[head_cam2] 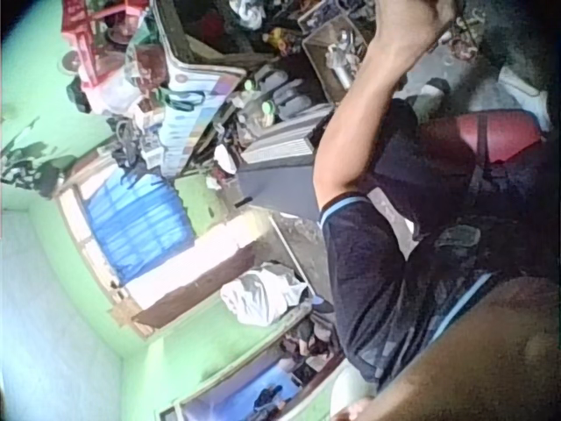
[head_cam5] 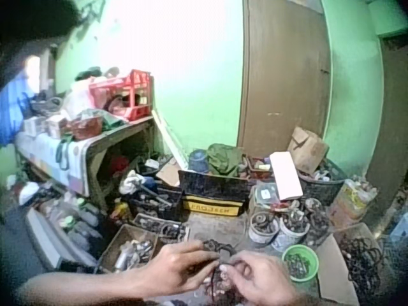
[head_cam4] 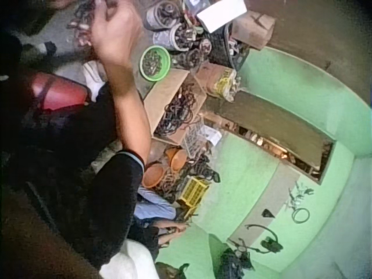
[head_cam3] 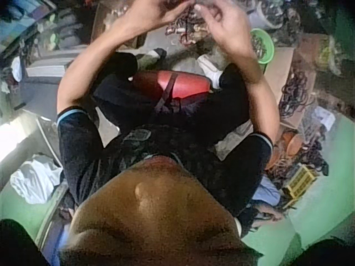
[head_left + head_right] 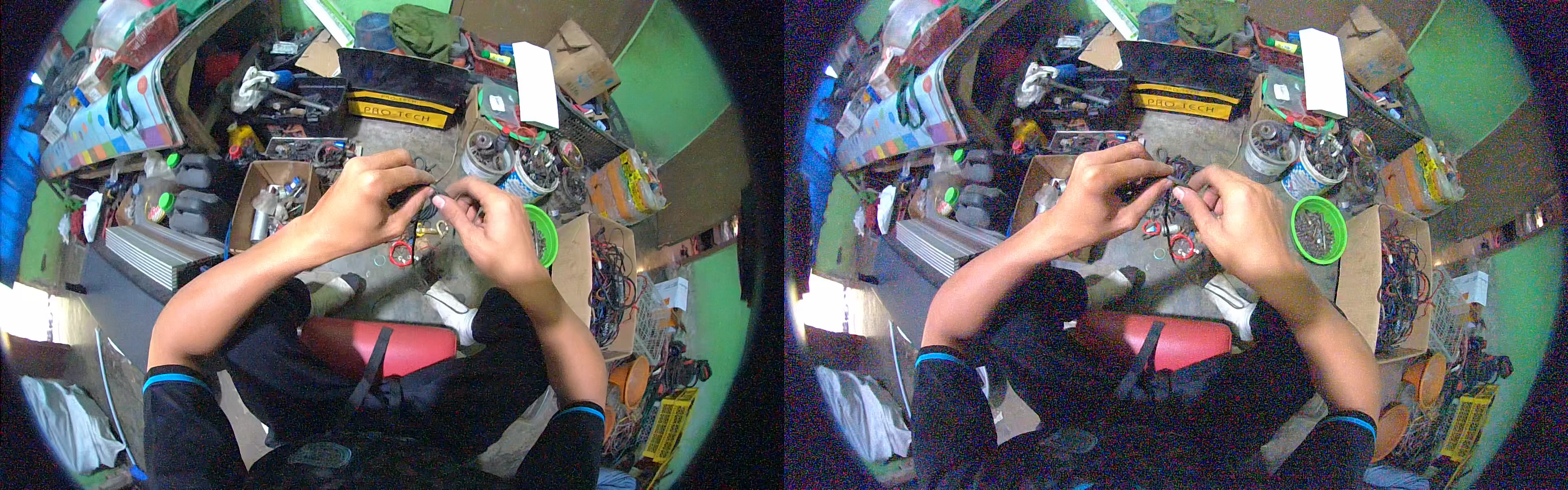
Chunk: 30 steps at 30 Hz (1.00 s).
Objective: The person sits on the floor and manipulates a bundle of black wires, twisting and inspecting the ends. They then pick up a red and white wire harness and examine the connectors.
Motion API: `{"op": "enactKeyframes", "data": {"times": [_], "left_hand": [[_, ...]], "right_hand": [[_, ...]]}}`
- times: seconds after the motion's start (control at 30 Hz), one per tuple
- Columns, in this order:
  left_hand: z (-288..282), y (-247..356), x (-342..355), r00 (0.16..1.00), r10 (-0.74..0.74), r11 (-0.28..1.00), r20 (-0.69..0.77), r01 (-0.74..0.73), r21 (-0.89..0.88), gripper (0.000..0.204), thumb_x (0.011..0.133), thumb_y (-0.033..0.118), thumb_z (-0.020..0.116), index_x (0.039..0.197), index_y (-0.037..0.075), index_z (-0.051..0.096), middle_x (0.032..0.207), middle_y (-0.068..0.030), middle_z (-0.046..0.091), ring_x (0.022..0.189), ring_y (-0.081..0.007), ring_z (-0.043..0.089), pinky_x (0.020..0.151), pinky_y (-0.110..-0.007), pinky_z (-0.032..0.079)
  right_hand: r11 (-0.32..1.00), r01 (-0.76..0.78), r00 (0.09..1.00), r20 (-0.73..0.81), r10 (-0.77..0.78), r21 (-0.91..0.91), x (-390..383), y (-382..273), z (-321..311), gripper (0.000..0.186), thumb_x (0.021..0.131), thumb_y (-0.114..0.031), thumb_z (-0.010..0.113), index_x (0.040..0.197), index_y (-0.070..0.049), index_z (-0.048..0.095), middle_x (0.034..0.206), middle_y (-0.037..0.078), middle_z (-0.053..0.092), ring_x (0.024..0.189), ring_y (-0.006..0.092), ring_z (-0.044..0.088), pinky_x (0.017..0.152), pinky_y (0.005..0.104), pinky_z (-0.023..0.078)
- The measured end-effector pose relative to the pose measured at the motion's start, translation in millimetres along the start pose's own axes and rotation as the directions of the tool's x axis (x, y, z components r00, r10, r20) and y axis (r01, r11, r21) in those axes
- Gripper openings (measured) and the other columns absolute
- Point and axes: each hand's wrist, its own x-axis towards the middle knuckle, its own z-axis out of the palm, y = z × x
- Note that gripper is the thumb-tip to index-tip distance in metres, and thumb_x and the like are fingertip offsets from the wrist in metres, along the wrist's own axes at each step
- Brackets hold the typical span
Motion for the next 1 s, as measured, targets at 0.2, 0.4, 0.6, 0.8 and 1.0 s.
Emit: {"op": "enactKeyframes", "data": {"times": [0.2, 0.4, 0.6, 0.8, 1.0], "left_hand": [[-7.0, -32.8, -1.1, 0.995, -0.084, 0.994, 0.053, 0.08, 0.068, 0.011, 0.076, 0.005, 0.069, 0.085, 0.0, 0.068, 0.072, -0.0144, 0.059, 0.064, -0.0301, 0.061, 0.057, -0.036, 0.047], [-16.9, -25.9, 1.8, 0.984, -0.176, 0.981, 0.004, 0.175, 0.079, 0.01, 0.078, 0.009, 0.069, 0.083, 0.0, 0.07, 0.069, -0.0134, 0.059, 0.06, -0.0273, 0.06, 0.055, -0.036, 0.045], [-12.0, -3.8, 9.5, 0.912, -0.41, 0.895, -0.019, 0.398, -0.2, 0.015, 0.084, 0.011, 0.067, 0.092, -0.001, 0.07, 0.077, -0.0073, 0.066, 0.063, -0.0141, 0.061, 0.054, -0.028, 0.049], [-14.1, -0.1, 11.1, 0.777, -0.609, 0.526, 0.158, 0.545, -0.652, 0.022, 0.09, 0.012, 0.062, 0.106, -0.003, 0.065, 0.085, -0.0078, 0.065, 0.067, -0.0127, 0.062, 0.054, -0.026, 0.054], [-23.7, 14.7, 13.7, 0.742, -0.611, 0.456, 0.276, 0.615, -0.643, 0.024, 0.088, 0.011, 0.064, 0.11, 0.0, 0.064, 0.087, -0.0053, 0.067, 0.076, -0.0125, 0.063, 0.063, -0.029, 0.055]], "right_hand": [[0.859, 0.511, 0.775, -0.42, -0.472, -0.021, -6.7, -0.4, -17.5, 0.021, 0.088, -0.013, 0.059, 0.074, 0.003, 0.061, 0.067, 0.012, 0.057, 0.06, 0.0217, 0.056, 0.056, 0.034, 0.043], [0.964, 0.261, 0.792, -0.585, -0.178, 0.059, 2.6, 11.7, -31.3, 0.014, 0.087, -0.009, 0.06, 0.082, 0.004, 0.063, 0.073, 0.008, 0.059, 0.069, 0.0151, 0.055, 0.061, 0.0279, 0.043], [0.998, -0.003, 0.959, -0.284, 0.021, 0.062, 5.3, 22.2, -15.6, 0.016, 0.084, -0.01, 0.062, 0.095, 0.001, 0.068, 0.075, 0.006, 0.065, 0.063, 0.0103, 0.056, 0.057, 0.0258, 0.044], [0.971, 0.239, 0.932, -0.28, -0.23, -0.002, 8.3, 22.9, -4.6, 0.029, 0.084, -0.016, 0.063, 0.108, 0.0, 0.063, 0.097, 0.018, 0.066, 0.088, 0.0284, 0.065, 0.079, 0.0362, 0.05], [0.827, 0.169, 0.984, -0.042, -0.174, 0.536, 7.1, 12.6, 8.5, 0.026, 0.093, -0.02, 0.058, 0.104, 0.003, 0.062, 0.089, 0.01, 0.067, 0.082, 0.0151, 0.063, 0.074, 0.0292, 0.049]]}}
